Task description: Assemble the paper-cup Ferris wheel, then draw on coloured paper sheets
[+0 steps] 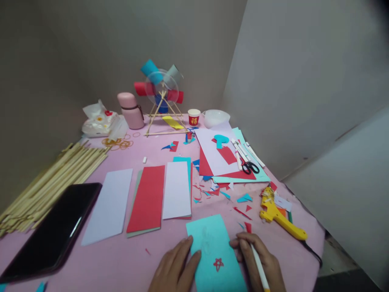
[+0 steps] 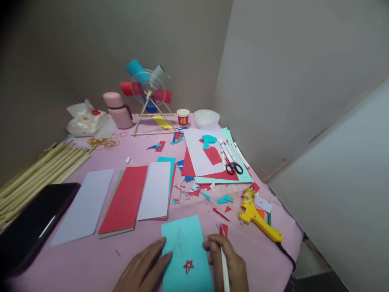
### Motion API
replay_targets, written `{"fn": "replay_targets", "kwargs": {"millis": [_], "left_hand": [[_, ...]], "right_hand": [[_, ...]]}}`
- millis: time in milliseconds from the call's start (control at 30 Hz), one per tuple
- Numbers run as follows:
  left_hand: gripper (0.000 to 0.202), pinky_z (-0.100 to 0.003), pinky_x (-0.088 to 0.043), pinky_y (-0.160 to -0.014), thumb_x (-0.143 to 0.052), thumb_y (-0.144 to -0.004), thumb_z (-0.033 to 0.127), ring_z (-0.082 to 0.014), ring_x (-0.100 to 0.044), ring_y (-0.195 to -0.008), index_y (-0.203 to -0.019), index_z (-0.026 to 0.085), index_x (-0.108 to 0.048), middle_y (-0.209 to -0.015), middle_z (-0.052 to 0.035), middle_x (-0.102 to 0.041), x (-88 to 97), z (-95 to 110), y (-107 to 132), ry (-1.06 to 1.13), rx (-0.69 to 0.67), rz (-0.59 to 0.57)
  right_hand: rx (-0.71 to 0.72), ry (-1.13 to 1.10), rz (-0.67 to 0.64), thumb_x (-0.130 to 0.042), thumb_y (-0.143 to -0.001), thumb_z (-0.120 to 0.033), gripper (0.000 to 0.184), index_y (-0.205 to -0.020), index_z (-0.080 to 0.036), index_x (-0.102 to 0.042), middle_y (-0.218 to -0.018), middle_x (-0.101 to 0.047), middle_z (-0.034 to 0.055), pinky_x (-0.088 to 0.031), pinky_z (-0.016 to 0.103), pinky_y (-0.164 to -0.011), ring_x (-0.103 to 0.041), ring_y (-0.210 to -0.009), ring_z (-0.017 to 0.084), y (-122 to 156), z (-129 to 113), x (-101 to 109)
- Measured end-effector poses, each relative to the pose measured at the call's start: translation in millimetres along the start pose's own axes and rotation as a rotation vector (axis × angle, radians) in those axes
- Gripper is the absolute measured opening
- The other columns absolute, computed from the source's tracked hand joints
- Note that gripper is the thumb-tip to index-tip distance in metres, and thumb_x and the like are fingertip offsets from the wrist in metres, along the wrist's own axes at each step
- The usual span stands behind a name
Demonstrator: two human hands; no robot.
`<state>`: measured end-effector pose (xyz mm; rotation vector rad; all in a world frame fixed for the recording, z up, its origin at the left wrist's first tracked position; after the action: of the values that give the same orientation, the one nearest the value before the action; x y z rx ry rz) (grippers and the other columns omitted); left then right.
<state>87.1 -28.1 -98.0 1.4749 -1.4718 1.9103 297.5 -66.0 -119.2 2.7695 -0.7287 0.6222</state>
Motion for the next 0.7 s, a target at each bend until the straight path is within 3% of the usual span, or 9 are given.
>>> {"fn": "replay_targets", "kwargs": {"millis": [133, 300, 467, 633, 700], "left_hand": [[0.055, -0.029, -0.05, -0.081, -0.038, -0.084, 0.058, -0.0214, -0.056, -0.108, -0.121, 0.021, -0.054, -0.119, -0.01, -0.062, -6.8, -1, 8, -0.073, -0.03, -0.041], [0.062, -0.03, -0.051, -0.08, -0.037, -0.082, 0.063, -0.0223, -0.058, -0.106, -0.123, 0.019, -0.052, -0.12, -0.0113, -0.062, -2.3, -1, 4, -0.078, -0.048, -0.069], [0.053, -0.028, -0.05, -0.079, -0.047, -0.083, 0.055, -0.021, -0.06, -0.103, -0.119, 0.017, -0.054, -0.115, -0.0114, -0.064, 4.5, -1, -3, -0.047, -0.034, -0.02], [0.066, -0.027, -0.052, -0.079, -0.053, -0.075, 0.062, -0.0203, -0.06, -0.103, -0.12, 0.014, -0.051, -0.116, -0.0118, -0.064, 7.4, -6, -3, 0.001, -0.014, -0.046], [0.062, -0.026, -0.052, -0.079, -0.053, -0.077, 0.059, -0.0195, -0.06, -0.102, -0.118, 0.013, -0.051, -0.114, -0.0114, -0.065, 15.1, -13, -5, 0.016, 0.005, -0.017]], "right_hand": [[0.125, 0.151, 0.012, -0.046, -0.084, -0.046, 0.026, -0.083, -0.025, -0.061, -0.077, -0.071, 0.002, -0.049, 0.024, -0.064, -0.067, -0.073, 0.02, -7, -12, 6], [0.147, 0.213, -0.191, -0.048, -0.084, -0.038, 0.016, -0.08, -0.023, -0.05, -0.065, -0.06, -0.0012, -0.046, 0.025, -0.057, -0.059, -0.058, 0.017, -9, -23, -12], [0.074, 0.045, -0.228, -0.049, -0.084, -0.033, 0.013, -0.079, -0.024, -0.041, -0.059, -0.043, -0.0068, -0.039, 0.024, -0.053, -0.046, -0.055, 0.015, -6, -25, -19], [0.048, -0.11, -0.24, -0.052, -0.082, -0.035, 0.017, -0.078, -0.023, -0.04, -0.058, -0.036, -0.0086, -0.033, 0.023, -0.05, -0.037, -0.052, 0.013, -7, -34, -16], [0.052, -0.129, -0.243, -0.053, -0.082, -0.036, 0.018, -0.079, -0.023, -0.041, -0.058, -0.036, -0.0088, -0.032, 0.023, -0.049, -0.036, -0.051, 0.012, -12, -38, -14]]}}
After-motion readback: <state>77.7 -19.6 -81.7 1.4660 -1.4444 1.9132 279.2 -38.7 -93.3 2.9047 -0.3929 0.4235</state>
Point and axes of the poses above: each hand's wrist, its own y-axis away from the middle knuckle, its own x-axis out of the back of the hand, z = x × y, the point moved 6 cm from there along -y, towards the middle knuckle
